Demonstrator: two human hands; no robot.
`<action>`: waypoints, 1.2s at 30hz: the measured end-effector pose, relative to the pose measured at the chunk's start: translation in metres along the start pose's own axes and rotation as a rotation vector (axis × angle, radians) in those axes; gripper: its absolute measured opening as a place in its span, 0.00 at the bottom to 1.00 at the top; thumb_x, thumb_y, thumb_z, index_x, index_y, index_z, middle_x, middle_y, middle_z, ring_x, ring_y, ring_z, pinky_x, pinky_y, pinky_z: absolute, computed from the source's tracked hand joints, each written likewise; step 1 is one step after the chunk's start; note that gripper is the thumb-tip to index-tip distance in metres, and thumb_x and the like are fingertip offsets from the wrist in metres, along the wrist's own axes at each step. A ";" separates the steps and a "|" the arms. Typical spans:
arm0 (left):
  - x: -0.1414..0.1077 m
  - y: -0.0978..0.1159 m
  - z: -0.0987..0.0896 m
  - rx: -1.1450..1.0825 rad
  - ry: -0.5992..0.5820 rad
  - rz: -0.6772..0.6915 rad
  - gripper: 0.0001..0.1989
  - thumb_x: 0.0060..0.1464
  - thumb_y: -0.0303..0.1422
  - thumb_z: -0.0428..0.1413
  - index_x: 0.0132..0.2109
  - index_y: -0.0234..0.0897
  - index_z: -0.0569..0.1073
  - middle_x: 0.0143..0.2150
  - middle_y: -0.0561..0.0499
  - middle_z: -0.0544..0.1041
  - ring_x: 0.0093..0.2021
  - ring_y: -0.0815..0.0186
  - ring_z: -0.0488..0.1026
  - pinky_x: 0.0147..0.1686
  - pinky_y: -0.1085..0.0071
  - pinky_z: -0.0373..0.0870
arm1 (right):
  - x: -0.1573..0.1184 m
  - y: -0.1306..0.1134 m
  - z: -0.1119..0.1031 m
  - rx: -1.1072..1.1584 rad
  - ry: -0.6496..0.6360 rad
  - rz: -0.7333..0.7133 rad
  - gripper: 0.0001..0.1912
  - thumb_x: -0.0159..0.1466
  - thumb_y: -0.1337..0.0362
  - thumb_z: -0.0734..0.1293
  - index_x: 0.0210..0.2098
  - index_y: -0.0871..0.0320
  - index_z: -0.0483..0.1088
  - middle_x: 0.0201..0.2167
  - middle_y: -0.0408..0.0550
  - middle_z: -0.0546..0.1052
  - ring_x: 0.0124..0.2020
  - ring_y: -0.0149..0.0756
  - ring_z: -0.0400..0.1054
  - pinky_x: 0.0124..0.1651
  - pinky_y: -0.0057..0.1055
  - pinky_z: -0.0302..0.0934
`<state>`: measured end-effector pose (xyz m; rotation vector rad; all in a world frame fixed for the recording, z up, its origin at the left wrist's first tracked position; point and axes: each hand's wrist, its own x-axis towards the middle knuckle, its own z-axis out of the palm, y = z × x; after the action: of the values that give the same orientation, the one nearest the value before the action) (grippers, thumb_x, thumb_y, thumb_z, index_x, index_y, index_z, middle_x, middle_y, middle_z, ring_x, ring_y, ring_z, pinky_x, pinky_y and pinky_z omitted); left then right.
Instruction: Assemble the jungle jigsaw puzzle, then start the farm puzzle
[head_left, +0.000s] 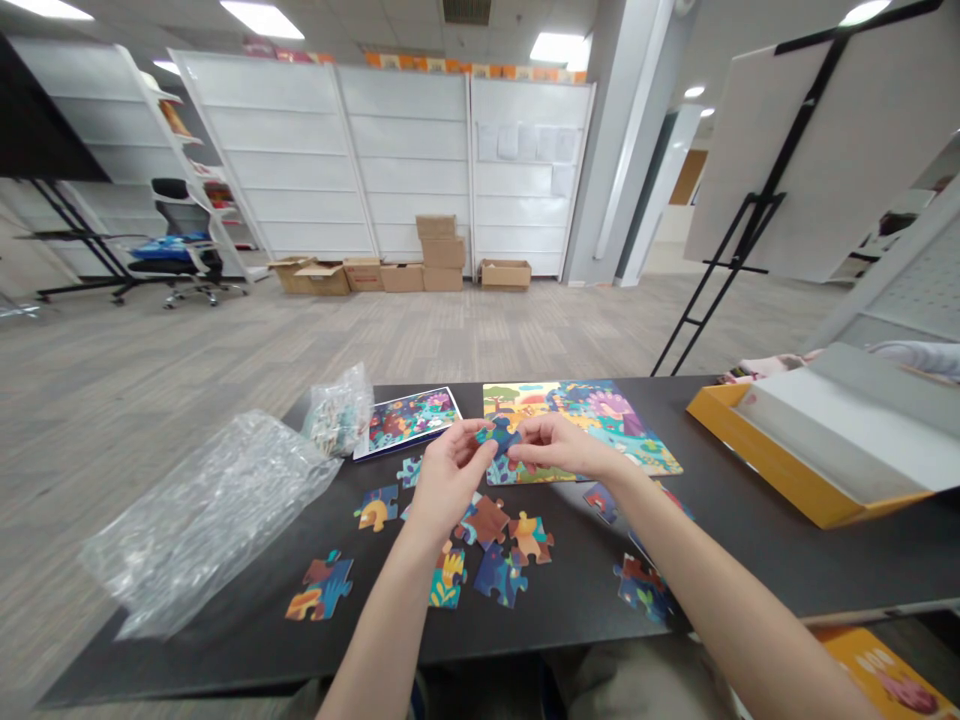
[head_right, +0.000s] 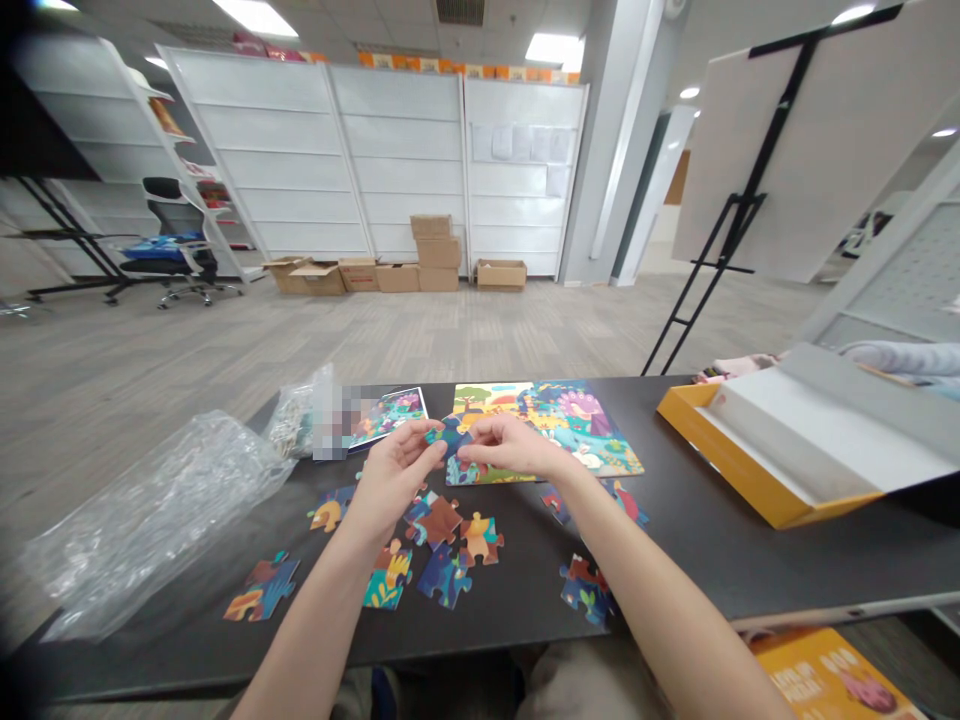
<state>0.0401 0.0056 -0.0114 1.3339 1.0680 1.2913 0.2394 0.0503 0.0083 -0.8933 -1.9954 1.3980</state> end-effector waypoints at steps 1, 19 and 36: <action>0.000 0.001 0.000 0.016 0.000 -0.003 0.17 0.54 0.39 0.61 0.49 0.37 0.75 0.40 0.49 0.78 0.34 0.68 0.77 0.37 0.72 0.75 | -0.001 0.000 -0.002 -0.005 -0.004 -0.004 0.19 0.60 0.49 0.73 0.29 0.59 0.73 0.22 0.41 0.74 0.24 0.28 0.65 0.28 0.26 0.58; 0.003 -0.007 -0.003 0.147 0.044 0.012 0.12 0.51 0.36 0.63 0.41 0.36 0.75 0.33 0.50 0.80 0.36 0.63 0.80 0.39 0.68 0.77 | 0.006 0.015 0.005 0.024 0.020 -0.040 0.17 0.62 0.51 0.72 0.41 0.56 0.67 0.17 0.30 0.59 0.19 0.25 0.50 0.24 0.25 0.45; 0.001 -0.020 0.000 0.287 0.015 0.065 0.12 0.58 0.35 0.57 0.49 0.38 0.73 0.39 0.48 0.81 0.39 0.61 0.82 0.41 0.67 0.78 | 0.048 0.036 -0.099 -0.222 0.391 0.015 0.14 0.55 0.58 0.75 0.36 0.59 0.73 0.28 0.45 0.80 0.28 0.33 0.72 0.31 0.27 0.63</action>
<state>0.0407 0.0093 -0.0309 1.5850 1.2652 1.2289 0.2905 0.1548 0.0082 -1.1791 -1.8611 0.9304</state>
